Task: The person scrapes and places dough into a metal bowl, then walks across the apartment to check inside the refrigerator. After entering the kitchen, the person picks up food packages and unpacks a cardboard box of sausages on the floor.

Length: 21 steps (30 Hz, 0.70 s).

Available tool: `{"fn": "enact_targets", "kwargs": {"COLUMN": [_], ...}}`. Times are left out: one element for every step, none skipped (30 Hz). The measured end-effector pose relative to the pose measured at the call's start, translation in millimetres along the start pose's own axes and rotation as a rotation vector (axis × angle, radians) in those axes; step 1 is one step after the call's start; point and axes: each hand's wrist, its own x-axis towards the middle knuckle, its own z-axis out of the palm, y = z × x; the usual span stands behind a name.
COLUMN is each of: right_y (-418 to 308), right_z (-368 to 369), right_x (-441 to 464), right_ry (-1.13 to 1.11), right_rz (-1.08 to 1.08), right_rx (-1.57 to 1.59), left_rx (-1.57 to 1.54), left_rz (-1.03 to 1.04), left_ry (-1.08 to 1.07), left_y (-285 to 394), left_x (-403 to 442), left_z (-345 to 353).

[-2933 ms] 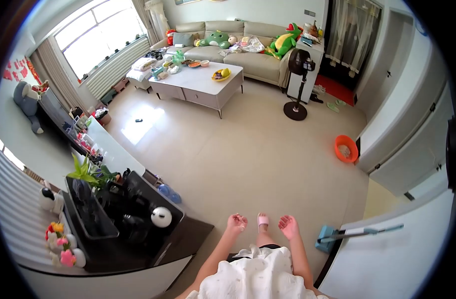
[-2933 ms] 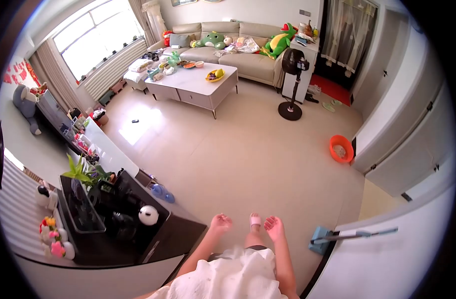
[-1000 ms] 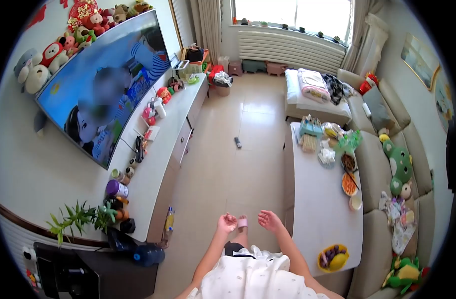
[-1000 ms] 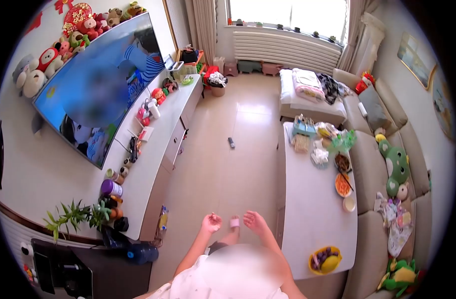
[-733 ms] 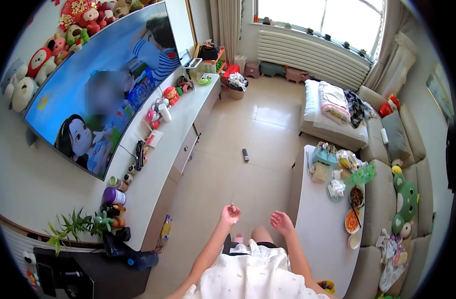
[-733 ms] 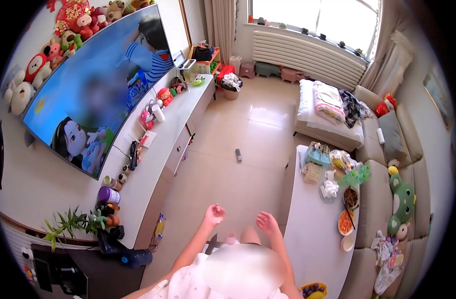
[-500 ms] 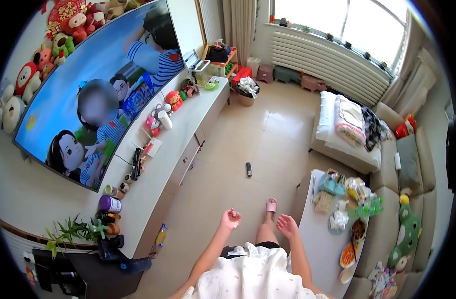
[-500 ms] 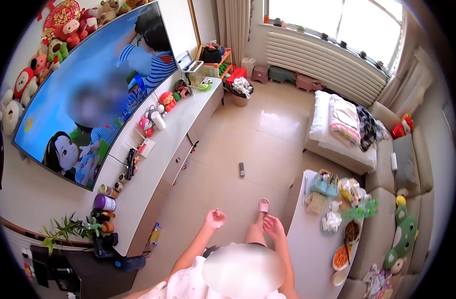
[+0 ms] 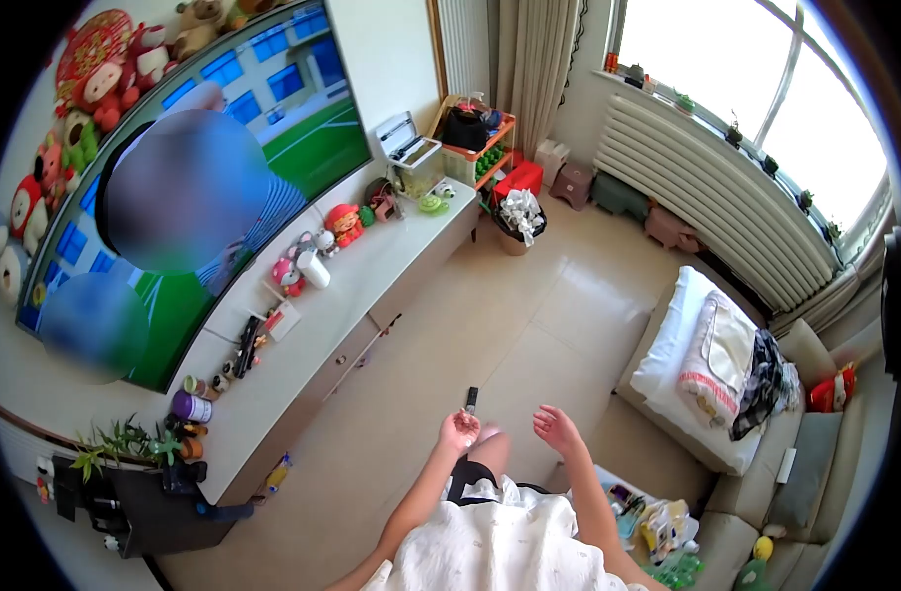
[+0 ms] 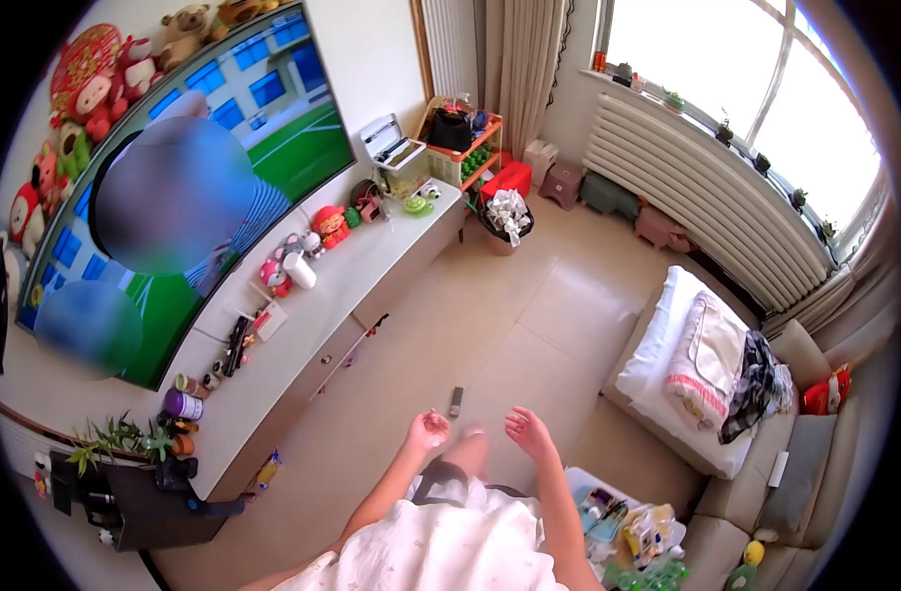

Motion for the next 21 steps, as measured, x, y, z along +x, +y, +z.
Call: {"fn": "enact_targets", "kwargs": {"right_y": [-18.6,-35.5,-51.0,-67.4,-85.0,-100.3,-119.4,-139.6,-158.6,-175.1,-195.9,-215.1,-233.2,-249.3,-265.3,-281.2,-297.1,-314.6,-331.8,-345.7,-360.6], "right_z": [4.0,8.7,10.0,10.7,12.1,11.6,13.8,12.8,11.8,11.1,13.6,13.6,12.9,10.6,8.9,8.2,6.3,3.9,1.8,-0.9,-1.1], "right_x": [11.6,23.3,36.8,49.6,62.8,76.0,91.2,102.6,112.4,121.3,134.6,144.2,153.0,160.0,167.5,176.7,185.1,195.0,206.7,218.3,228.2], "right_ry": [0.004,-0.02,-0.045,-0.104,-0.103,-0.093,-0.086,-0.085,-0.077,-0.065,-0.062,-0.029,-0.028,-0.023,-0.02,-0.026,-0.037,-0.047,-0.049,-0.035,-0.023], "right_rz": [-0.002,0.001,0.003,-0.016,-0.022,0.003,0.026,0.054,0.053,0.089,0.12,0.133,0.141,0.124,0.108,0.119,0.122,0.125,0.136,0.135,0.133], "right_rx": [0.003,0.002,0.002,-0.006,-0.005,-0.008,-0.011,-0.026,-0.028,-0.065,-0.103,-0.129,-0.128,-0.107,-0.084,-0.084,-0.052,-0.025,-0.034,-0.018,-0.003], "left_rx": [0.006,0.009,0.01,0.012,0.016,0.03,0.046,0.047,0.038,0.029,0.029,0.065,0.1,0.094,0.091,0.089,0.083,0.073,0.061,0.048,0.034], "left_rz": [-0.003,-0.007,0.001,0.009,0.004,0.017,0.032,0.025,0.026,0.03,0.029,0.038,0.049,0.055,0.066,0.078,0.088,0.071,0.054,0.059,0.068], "left_ry": [-0.051,-0.047,-0.027,-0.008,-0.011,0.026,0.06,0.063,0.024,-0.014,-0.02,-0.031,-0.038,-0.026,0.011,0.042,0.046,0.032,0.02,0.024,0.015], "left_y": [-5.5,-10.0,-13.5,-16.8,-21.4,-25.0,-26.4,-29.8,-32.3,-35.8,-37.3,-41.2,-44.3,-48.7,-54.7,-57.8,-60.4,-64.0,-70.0,-75.8,-79.4], "left_x": [17.1,35.1,52.2,69.2,86.2,104.0,122.3,139.4,157.0,172.9,190.6,200.6,208.8,216.7,227.3,236.8,243.8,255.4,267.8,279.1,291.6], "left_z": [13.6,27.8,47.4,67.3,88.0,106.2,128.5,149.2,168.1,184.8,206.4,228.4,247.7,265.0,283.2,300.3,313.8,325.3,336.3,344.3,351.7]}}
